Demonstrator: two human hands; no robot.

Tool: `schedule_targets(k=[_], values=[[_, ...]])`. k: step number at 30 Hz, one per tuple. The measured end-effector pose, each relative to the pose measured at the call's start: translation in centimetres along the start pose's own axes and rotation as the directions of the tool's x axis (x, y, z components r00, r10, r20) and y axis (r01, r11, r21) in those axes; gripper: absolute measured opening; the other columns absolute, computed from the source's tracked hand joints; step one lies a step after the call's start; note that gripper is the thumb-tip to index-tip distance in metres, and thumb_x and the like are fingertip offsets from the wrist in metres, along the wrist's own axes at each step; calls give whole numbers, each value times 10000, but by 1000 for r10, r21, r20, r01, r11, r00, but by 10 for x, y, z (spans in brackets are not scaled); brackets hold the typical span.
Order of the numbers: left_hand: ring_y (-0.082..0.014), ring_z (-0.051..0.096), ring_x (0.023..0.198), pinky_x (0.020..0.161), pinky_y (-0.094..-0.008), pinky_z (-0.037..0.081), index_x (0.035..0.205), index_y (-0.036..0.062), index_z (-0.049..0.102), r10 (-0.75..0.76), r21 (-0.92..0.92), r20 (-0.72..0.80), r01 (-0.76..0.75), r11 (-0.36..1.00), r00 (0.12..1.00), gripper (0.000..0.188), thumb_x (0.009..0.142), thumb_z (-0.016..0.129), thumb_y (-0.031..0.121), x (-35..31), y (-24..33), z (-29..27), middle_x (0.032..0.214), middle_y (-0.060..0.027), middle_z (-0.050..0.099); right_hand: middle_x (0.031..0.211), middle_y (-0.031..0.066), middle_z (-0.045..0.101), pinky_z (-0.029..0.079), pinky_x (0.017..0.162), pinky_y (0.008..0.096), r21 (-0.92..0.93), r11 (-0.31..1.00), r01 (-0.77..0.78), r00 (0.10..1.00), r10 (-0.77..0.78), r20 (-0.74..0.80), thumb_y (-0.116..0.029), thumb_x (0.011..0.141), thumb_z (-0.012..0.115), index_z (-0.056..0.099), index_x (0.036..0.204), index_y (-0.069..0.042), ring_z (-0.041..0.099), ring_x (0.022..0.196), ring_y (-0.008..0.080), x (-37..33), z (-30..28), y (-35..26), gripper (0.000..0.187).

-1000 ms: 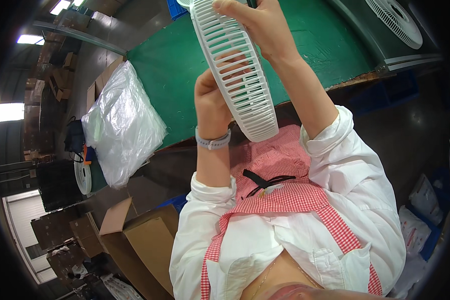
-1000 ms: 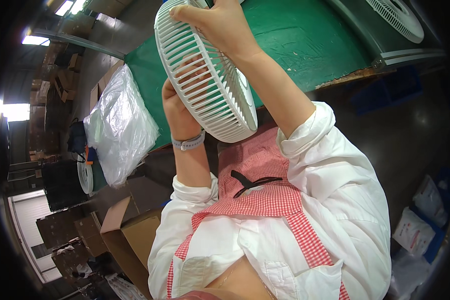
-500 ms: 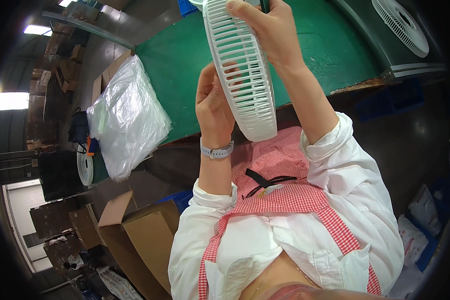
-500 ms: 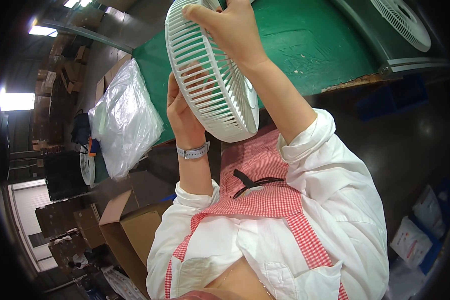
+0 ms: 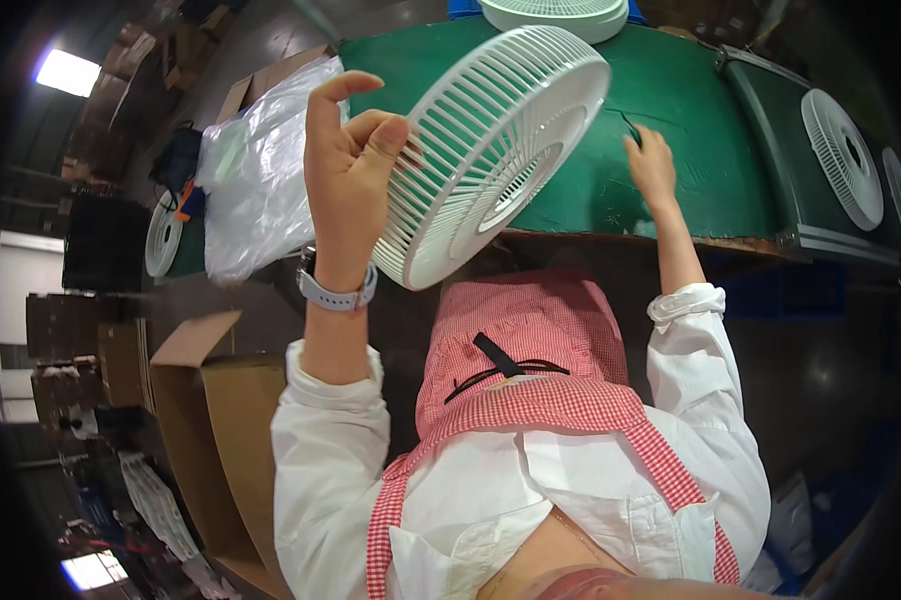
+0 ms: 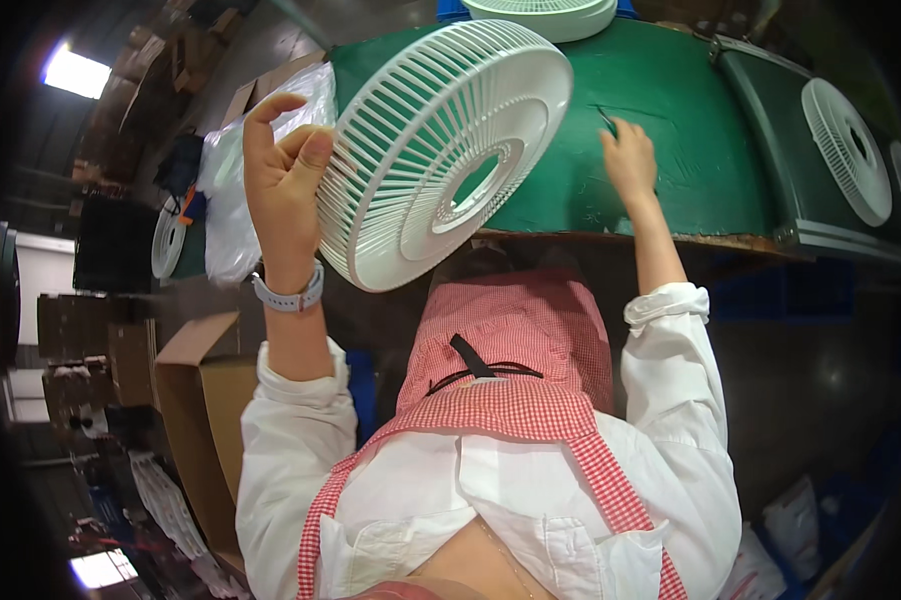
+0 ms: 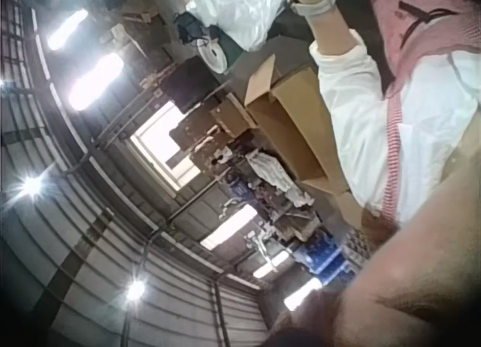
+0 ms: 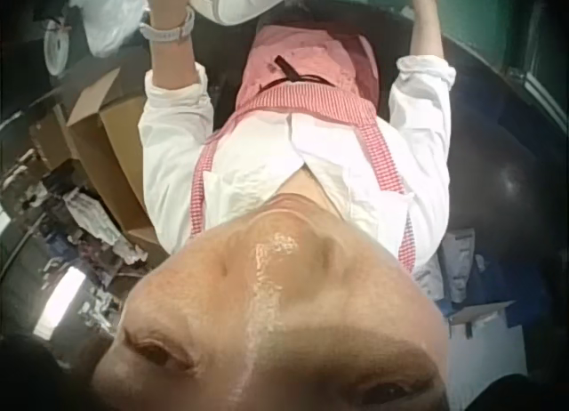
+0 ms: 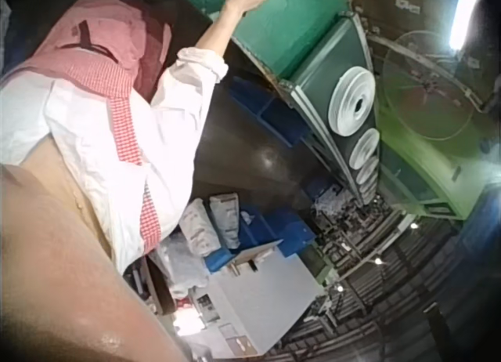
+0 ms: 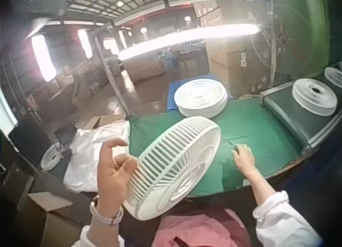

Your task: Assemble plastic fan guards and pack them into plastic bags.

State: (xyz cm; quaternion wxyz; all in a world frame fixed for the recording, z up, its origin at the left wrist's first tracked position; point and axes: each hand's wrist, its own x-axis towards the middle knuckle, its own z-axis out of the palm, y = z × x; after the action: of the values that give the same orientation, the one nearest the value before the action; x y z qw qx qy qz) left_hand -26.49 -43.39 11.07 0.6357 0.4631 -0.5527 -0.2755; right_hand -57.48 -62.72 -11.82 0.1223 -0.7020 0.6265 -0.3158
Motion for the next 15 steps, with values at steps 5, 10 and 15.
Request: schedule_targets(k=[5,10,15], values=[[-86,588,689,688,-213,474,1219,27,424,99,242,210,-149,959,973,355,947,642,93,2,13,-7,768,-56,666,1321,137,571,370,1071,422,-61,976,211,953,-219,-208,-350,965,559,615,1263,-78,508,1230,317,-1,-19,23,407],[-81,597,707,688,-211,477,1196,22,452,190,304,330,-294,906,925,377,912,691,94,0,12,-9,765,-52,670,1325,110,579,363,1062,378,559,710,428,903,-319,-287,-374,1022,479,630,1206,-39,510,1238,251,-24,-102,-107,411],[-84,619,732,718,-215,488,1183,26,493,173,300,369,-293,908,913,379,887,719,91,2,11,-8,779,-39,679,1209,109,638,428,920,303,716,538,445,862,-474,-181,-365,1035,465,686,991,6,575,1069,171,-39,-101,-123,434]])
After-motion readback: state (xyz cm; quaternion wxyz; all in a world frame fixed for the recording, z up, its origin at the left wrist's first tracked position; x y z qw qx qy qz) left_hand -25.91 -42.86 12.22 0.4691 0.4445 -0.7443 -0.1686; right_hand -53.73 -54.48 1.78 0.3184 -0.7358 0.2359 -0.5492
